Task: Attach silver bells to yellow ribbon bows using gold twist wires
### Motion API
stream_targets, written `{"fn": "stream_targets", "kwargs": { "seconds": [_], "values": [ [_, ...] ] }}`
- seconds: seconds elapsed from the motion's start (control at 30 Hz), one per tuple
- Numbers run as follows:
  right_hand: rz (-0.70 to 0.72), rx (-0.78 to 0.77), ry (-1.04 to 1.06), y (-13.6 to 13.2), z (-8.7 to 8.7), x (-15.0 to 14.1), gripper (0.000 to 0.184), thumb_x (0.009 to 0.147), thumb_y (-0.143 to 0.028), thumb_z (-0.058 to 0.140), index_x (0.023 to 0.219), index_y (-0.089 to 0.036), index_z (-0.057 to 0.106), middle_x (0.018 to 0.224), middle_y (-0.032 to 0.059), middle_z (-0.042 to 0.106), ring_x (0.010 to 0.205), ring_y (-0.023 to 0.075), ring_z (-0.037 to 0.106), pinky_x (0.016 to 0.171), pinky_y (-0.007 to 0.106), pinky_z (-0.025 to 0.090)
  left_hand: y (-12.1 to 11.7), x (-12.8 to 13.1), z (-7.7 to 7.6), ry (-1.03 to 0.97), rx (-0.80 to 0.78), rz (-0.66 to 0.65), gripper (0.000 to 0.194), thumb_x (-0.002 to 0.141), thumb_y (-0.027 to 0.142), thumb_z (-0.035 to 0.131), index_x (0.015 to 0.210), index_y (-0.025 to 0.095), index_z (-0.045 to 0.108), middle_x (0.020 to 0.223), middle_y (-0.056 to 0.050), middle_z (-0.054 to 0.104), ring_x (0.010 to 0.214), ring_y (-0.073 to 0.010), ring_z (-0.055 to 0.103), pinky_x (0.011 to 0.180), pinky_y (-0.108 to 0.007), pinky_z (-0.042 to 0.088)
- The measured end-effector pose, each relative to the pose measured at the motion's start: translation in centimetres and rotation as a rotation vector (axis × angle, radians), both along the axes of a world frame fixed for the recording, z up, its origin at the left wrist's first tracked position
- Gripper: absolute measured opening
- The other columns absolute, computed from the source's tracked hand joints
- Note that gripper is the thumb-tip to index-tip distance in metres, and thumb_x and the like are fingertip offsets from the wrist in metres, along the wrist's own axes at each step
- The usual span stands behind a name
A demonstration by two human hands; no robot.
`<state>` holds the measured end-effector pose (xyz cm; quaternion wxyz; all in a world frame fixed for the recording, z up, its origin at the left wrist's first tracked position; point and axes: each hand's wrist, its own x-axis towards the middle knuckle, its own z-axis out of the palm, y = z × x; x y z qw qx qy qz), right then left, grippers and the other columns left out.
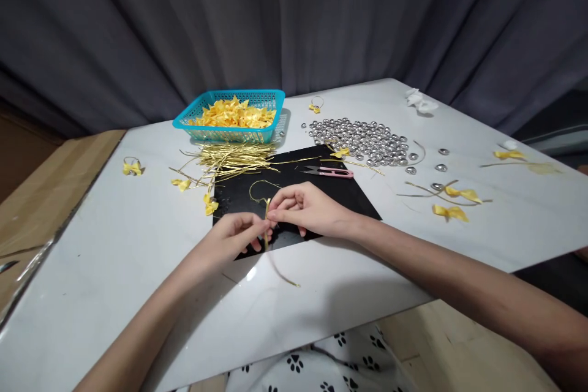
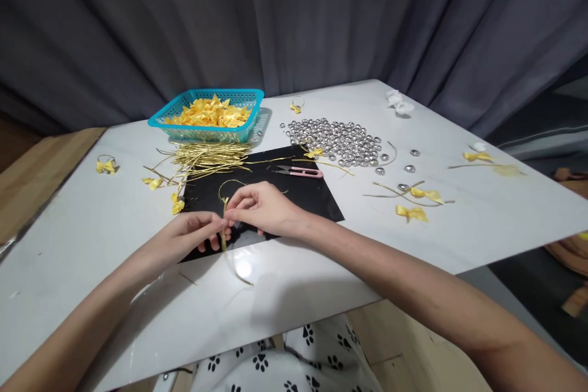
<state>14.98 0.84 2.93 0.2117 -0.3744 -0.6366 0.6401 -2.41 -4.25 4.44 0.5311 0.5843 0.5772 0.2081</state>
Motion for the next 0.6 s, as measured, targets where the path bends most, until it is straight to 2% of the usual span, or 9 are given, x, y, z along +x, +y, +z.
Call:
{"fn": "stream_targets", "kwargs": {
  "seconds": [0.1, 0.27, 0.4, 0.53, 0.6],
  "values": [
    [-0.017, -0.006, -0.018, 0.05, 0.17, 0.03, 0.005, 0.079, -0.016, 0.06, 0.081, -0.011, 0.061, 0.066, 0.0013, 0.063, 0.047, 0.0039, 0.05, 0.031, 0.01, 0.037, 0.15, -0.33, -0.13, 0.013, 0.008, 0.015, 0.034, 0.079, 0.048, 0.054, 0.07, 0.017, 0.063, 0.057, 0.002, 0.053, 0.053, -0.011, 0.043, 0.051, -0.022, 0.032],
    [-0.002, -0.047, 0.016, 0.0, -0.18, -0.02, 0.006, 0.08, -0.017, 0.061, 0.08, -0.012, 0.059, 0.067, 0.0013, 0.065, 0.044, 0.0032, 0.048, 0.031, 0.011, 0.037, -0.05, -0.34, 0.16, 0.075, 0.018, -0.035, 0.035, 0.08, 0.049, 0.053, 0.07, 0.017, 0.063, 0.058, 0.002, 0.051, 0.054, -0.0118, 0.042, 0.05, -0.022, 0.03],
    [0.033, -0.035, 0.036, -0.2, -0.5, -0.07, 0.013, 0.081, -0.016, 0.059, 0.093, -0.013, 0.056, 0.072, 0.0018, 0.067, 0.042, 0.0031, 0.047, 0.031, 0.011, 0.037, -0.2, 0.03, 0.22, 0.068, 0.082, 0.0, 0.03, 0.079, 0.045, 0.054, 0.069, 0.017, 0.061, 0.056, 0.002, 0.049, 0.052, -0.0117, 0.041, 0.046, -0.022, 0.028],
    [0.044, -0.013, 0.07, -0.23, -0.59, -0.07, 0.027, 0.08, -0.018, 0.06, 0.107, -0.015, 0.053, 0.073, 0.0012, 0.067, 0.044, 0.0046, 0.05, 0.031, 0.012, 0.038, -0.15, 0.06, 0.05, 0.022, 0.129, 0.019, 0.029, 0.08, 0.042, 0.052, 0.067, 0.018, 0.058, 0.06, 0.002, 0.052, 0.055, -0.0117, 0.044, 0.051, -0.022, 0.033],
    [0.046, -0.005, 0.099, -0.16, -0.71, -0.07, 0.026, 0.081, -0.019, 0.059, 0.106, -0.014, 0.054, 0.074, 0.0015, 0.066, 0.048, 0.0057, 0.052, 0.032, 0.012, 0.039, -0.1, -0.02, 0.0, 0.007, 0.145, 0.034, 0.028, 0.08, 0.041, 0.051, 0.064, 0.018, 0.055, 0.061, 0.002, 0.053, 0.057, -0.012, 0.045, 0.053, -0.023, 0.034]
  ]
}}
